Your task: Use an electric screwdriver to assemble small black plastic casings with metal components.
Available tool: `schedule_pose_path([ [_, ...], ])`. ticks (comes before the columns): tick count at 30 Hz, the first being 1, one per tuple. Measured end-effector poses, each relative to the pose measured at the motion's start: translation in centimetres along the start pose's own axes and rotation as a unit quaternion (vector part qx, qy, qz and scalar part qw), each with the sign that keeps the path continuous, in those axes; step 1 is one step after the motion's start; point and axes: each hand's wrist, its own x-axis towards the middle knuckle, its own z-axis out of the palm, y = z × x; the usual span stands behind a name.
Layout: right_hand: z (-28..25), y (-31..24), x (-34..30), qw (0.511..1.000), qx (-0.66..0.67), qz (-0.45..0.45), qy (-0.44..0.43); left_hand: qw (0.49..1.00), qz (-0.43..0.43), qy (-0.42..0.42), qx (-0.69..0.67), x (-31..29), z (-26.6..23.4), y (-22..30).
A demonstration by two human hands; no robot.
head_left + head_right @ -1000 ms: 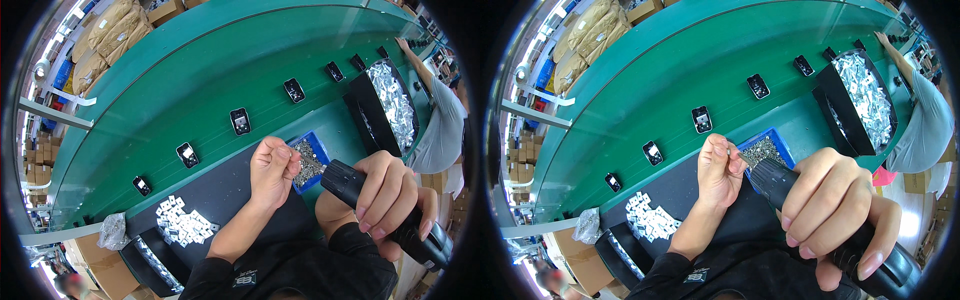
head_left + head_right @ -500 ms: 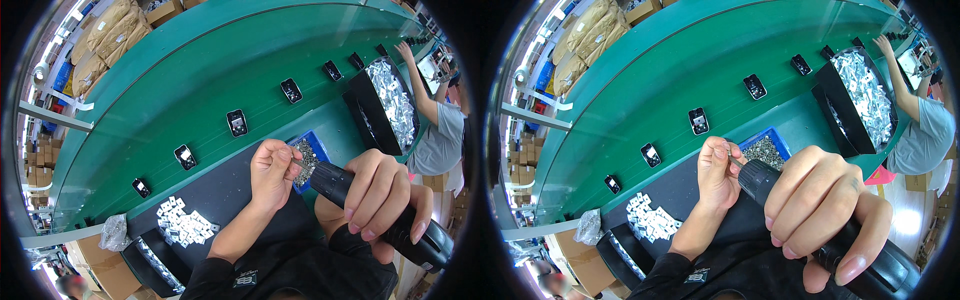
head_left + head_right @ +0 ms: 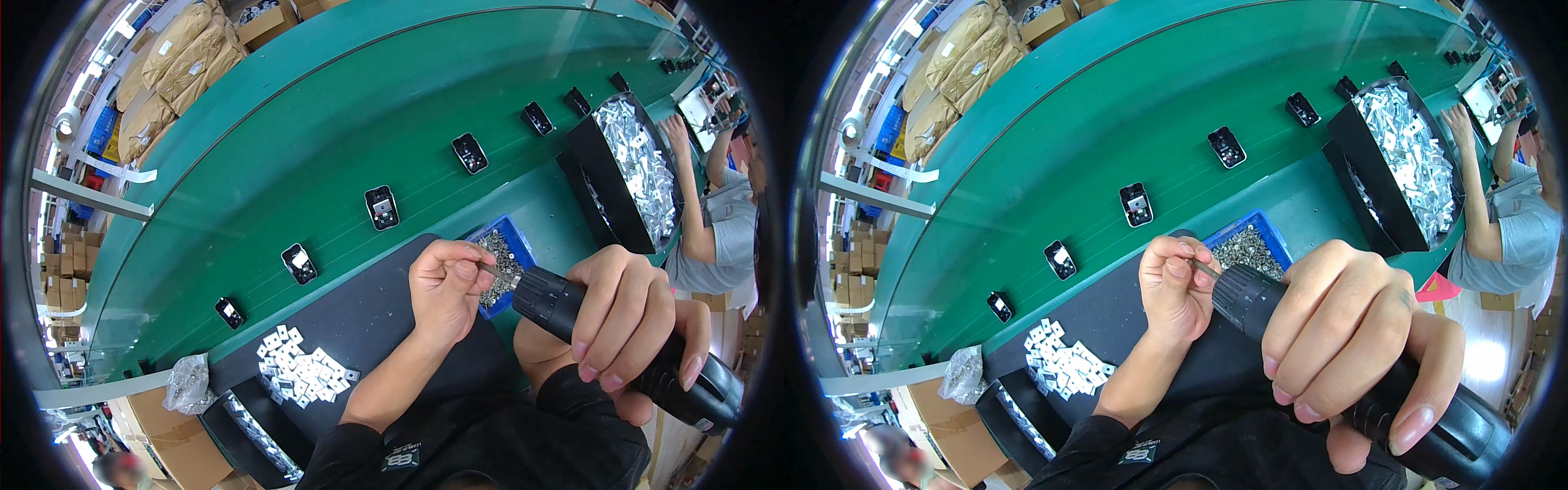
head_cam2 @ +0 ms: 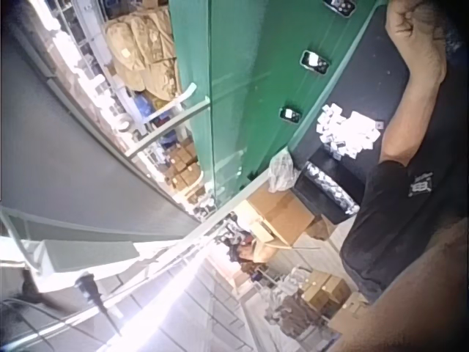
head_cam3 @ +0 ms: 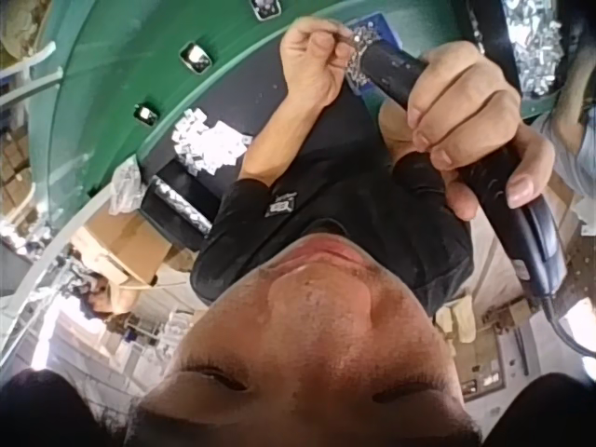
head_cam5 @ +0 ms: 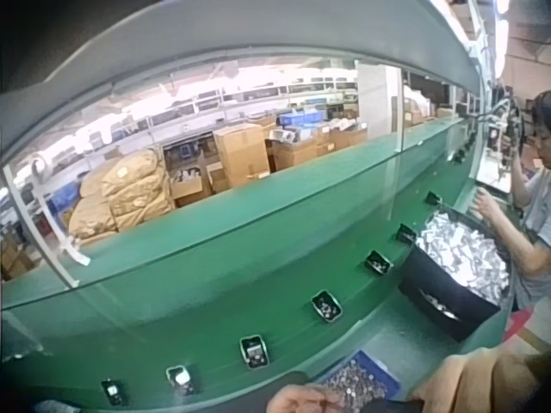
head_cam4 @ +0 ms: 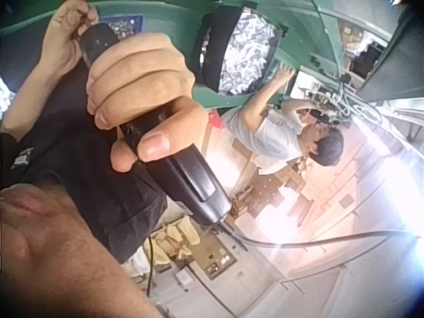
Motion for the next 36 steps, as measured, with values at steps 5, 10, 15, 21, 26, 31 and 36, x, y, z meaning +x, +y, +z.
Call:
schedule_pose_path([
  [5,-0.1,-0.5,0.2,1.000,0.007,-0.013,0.006,0.997,-0.015,0.005,0.073,0.9,-0.9,1.0],
  [10,-0.2,-0.5,0.1,1.000,0.009,-0.012,0.010,0.993,-0.006,-0.019,0.115,1.0,-0.3,1.8],
  [15,-0.3,-0.7,0.1,1.000,0.021,-0.014,0.008,0.988,-0.012,-0.062,0.140,1.1,-0.6,1.5],
  [21,0.1,-0.8,-0.1,0.998,0.011,-0.027,0.058,0.981,0.009,-0.110,0.158,1.1,-1.3,1.8],
  [26,0.0,-0.8,-0.2,0.998,0.015,-0.034,0.059,0.981,-0.004,-0.127,0.149,1.1,-1.3,1.8],
  [31,-0.1,-0.8,-0.2,0.998,0.022,-0.030,0.055,0.980,-0.003,-0.126,0.153,1.1,-1.2,2.0],
  [36,-0.3,-0.7,-0.1,0.999,0.030,-0.024,0.036,0.978,-0.004,-0.130,0.160,1.1,-1.2,2.2],
])
